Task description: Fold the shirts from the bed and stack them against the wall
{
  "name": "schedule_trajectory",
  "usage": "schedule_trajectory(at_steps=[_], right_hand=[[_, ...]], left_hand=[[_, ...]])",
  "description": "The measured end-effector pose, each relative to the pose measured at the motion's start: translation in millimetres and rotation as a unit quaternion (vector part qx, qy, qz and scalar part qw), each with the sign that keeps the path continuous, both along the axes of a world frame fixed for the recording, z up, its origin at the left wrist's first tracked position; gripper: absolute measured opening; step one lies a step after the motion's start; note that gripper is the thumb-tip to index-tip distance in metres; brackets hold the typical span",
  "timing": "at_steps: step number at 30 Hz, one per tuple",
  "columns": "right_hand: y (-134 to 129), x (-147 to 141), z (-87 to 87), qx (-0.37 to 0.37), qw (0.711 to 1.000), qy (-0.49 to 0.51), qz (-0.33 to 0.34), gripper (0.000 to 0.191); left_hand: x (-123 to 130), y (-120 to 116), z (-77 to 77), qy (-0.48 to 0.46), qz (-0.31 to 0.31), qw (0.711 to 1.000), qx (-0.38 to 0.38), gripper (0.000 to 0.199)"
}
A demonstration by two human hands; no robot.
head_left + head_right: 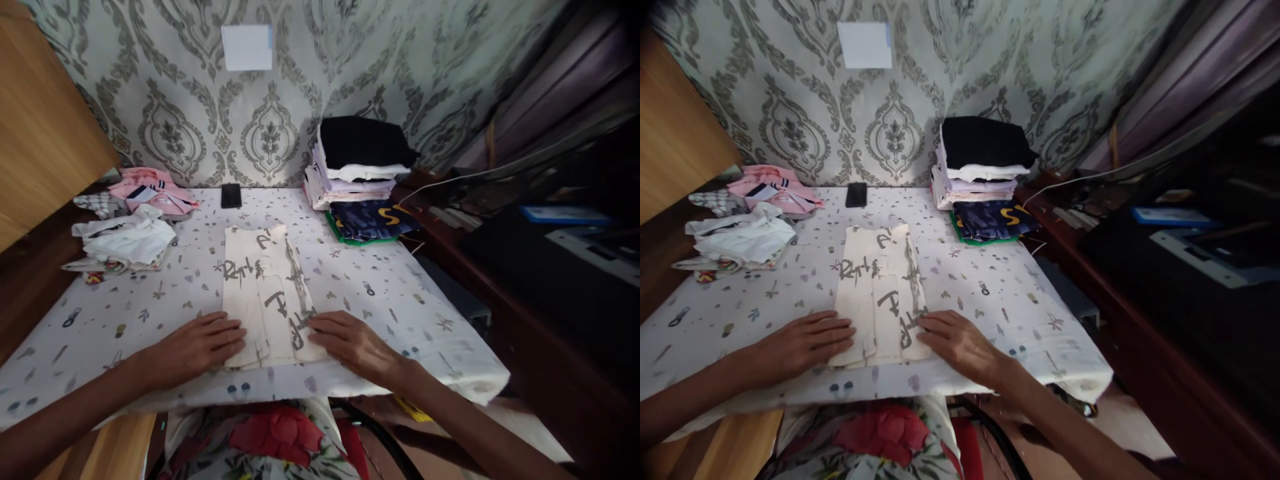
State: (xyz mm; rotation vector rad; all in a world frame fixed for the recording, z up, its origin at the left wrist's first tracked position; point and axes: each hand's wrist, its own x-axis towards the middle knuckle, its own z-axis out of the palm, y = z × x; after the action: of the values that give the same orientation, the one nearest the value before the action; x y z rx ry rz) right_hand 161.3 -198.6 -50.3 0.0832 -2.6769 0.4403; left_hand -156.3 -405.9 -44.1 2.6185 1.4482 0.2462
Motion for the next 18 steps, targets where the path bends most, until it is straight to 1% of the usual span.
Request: schedule_trajectory(at_steps=[2,4,5,6,7,8,9,10,11,12,13,14,15,16,17,18], right_hand=[[-1,-2,4.8,-0.051,0.999,0.000,-0.004,0.028],[0,-5,12.9,-0.128,0.991,-0.012,-0.026,0.027],[3,-9,17.3,-0.176,0.983,-0.020,-0.043,0.026],[7,-15,21.3,-0.228,0.971,-0.025,-0.060,0.025],[14,-24,24.3,-0.283,0.956,-0.028,-0.077,0.025],[22,-36,26.0,-0.338,0.936,-0.026,-0.092,0.026],[32,-50,25.9,-0.395,0.913,-0.020,-0.106,0.027],[43,-66,24.1,-0.449,0.886,-0.011,-0.120,0.029],[54,-82,20.7,-0.502,0.853,-0.003,-0.144,0.030],[65,-98,15.9,-0.554,0.814,-0.002,-0.176,0.029],[74,-113,10.5,-0.595,0.775,-0.002,-0.213,0.028],[83,-124,4.8,-0.622,0.743,0.001,-0.246,0.028],[89,-133,-0.6,-0.643,0.719,0.001,-0.265,0.028],[93,-138,-5.3,-0.654,0.706,0.001,-0.272,0.030],[95,-140,-9.0,-0.659,0.703,0.000,-0.268,0.032],[96,-141,-11.4,-0.661,0.705,-0.001,-0.258,0.033]], left_hand=[[0,2,1.0,-0.065,0.011,0.998,0.009,0.043],[-3,8,7.4,-0.164,0.044,0.985,-0.021,0.035],[-5,13,11.8,-0.222,0.077,0.971,-0.050,0.031],[-8,20,16.3,-0.285,0.120,0.947,-0.083,0.029],[-11,29,20.3,-0.349,0.173,0.914,-0.113,0.028],[-15,40,23.3,-0.414,0.229,0.870,-0.135,0.030],[-19,52,24.9,-0.481,0.283,0.817,-0.147,0.032],[-22,65,25.1,-0.542,0.331,0.757,-0.152,0.034],[-25,78,24.1,-0.595,0.370,0.696,-0.155,0.033],[-28,90,22.1,-0.636,0.400,0.640,-0.162,0.032],[-30,100,19.5,-0.665,0.423,0.591,-0.172,0.028],[-32,108,16.9,-0.684,0.437,0.554,-0.184,0.024],[-33,113,14.5,-0.697,0.443,0.529,-0.194,0.021],[-34,116,12.4,-0.706,0.442,0.516,-0.199,0.020],[-34,117,11.0,-0.712,0.436,0.513,-0.201,0.021],[-34,117,10.0,-0.712,0.430,0.517,-0.201,0.022]])
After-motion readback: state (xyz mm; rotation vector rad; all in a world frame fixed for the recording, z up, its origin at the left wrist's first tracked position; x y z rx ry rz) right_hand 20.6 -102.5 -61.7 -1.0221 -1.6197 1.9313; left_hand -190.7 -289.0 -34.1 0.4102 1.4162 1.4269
